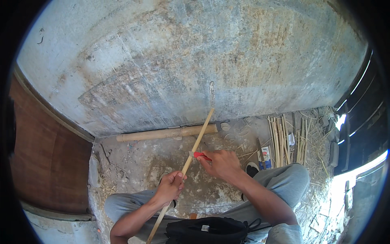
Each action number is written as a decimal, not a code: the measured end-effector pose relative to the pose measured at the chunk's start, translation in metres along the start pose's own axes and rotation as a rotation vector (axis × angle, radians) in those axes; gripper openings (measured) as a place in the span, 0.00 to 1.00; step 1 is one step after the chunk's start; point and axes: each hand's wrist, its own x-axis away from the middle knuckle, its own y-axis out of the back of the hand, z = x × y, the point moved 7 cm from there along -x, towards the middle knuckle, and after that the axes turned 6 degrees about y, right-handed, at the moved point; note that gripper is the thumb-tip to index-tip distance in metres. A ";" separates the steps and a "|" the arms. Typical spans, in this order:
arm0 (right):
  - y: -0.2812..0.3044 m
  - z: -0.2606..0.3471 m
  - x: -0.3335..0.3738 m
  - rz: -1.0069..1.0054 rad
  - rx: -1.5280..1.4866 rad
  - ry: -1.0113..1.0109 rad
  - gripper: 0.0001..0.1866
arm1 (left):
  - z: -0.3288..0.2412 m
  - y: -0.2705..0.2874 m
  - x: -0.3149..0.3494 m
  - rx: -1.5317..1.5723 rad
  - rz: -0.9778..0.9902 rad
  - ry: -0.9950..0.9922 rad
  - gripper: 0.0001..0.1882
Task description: The person shaves a thin strip of bamboo using a small red-handled blade held in their right hand, while holding the strip with their left hand.
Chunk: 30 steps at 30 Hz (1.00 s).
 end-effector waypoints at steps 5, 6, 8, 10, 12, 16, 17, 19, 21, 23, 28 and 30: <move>-0.003 -0.003 -0.002 -0.019 -0.011 -0.014 0.16 | -0.001 0.001 -0.002 -0.059 -0.051 -0.017 0.15; -0.003 -0.003 -0.002 -0.025 -0.013 -0.015 0.16 | -0.001 0.000 -0.002 -0.060 -0.049 -0.018 0.15; -0.005 -0.006 -0.002 -0.031 -0.008 -0.002 0.15 | -0.003 0.000 -0.001 -0.068 -0.045 -0.022 0.14; -0.007 -0.006 -0.002 -0.037 -0.004 0.011 0.15 | -0.002 0.002 -0.001 -0.077 -0.050 -0.038 0.14; -0.006 -0.006 -0.002 -0.065 0.000 0.029 0.15 | -0.004 0.000 0.000 -0.087 -0.050 -0.052 0.14; -0.008 -0.007 -0.003 -0.055 -0.007 0.029 0.15 | -0.005 0.000 0.002 -0.037 -0.040 -0.029 0.14; -0.009 -0.008 -0.003 -0.055 0.007 0.026 0.15 | -0.005 0.000 0.002 -0.027 -0.038 -0.026 0.14; -0.010 -0.009 -0.003 -0.056 0.020 0.023 0.15 | -0.006 0.000 0.003 -0.020 -0.041 -0.009 0.14; -0.013 -0.010 -0.003 -0.029 0.022 0.016 0.15 | -0.006 -0.001 0.003 -0.013 -0.043 0.007 0.13; -0.015 -0.011 -0.005 -0.019 0.009 0.011 0.16 | -0.005 -0.001 0.002 0.023 -0.042 -0.003 0.13; -0.020 -0.013 -0.005 0.007 0.009 -0.004 0.16 | -0.004 0.000 0.000 -0.002 -0.060 -0.007 0.13; -0.019 -0.011 -0.006 0.003 0.005 0.001 0.16 | -0.001 0.002 -0.001 0.002 -0.074 -0.002 0.14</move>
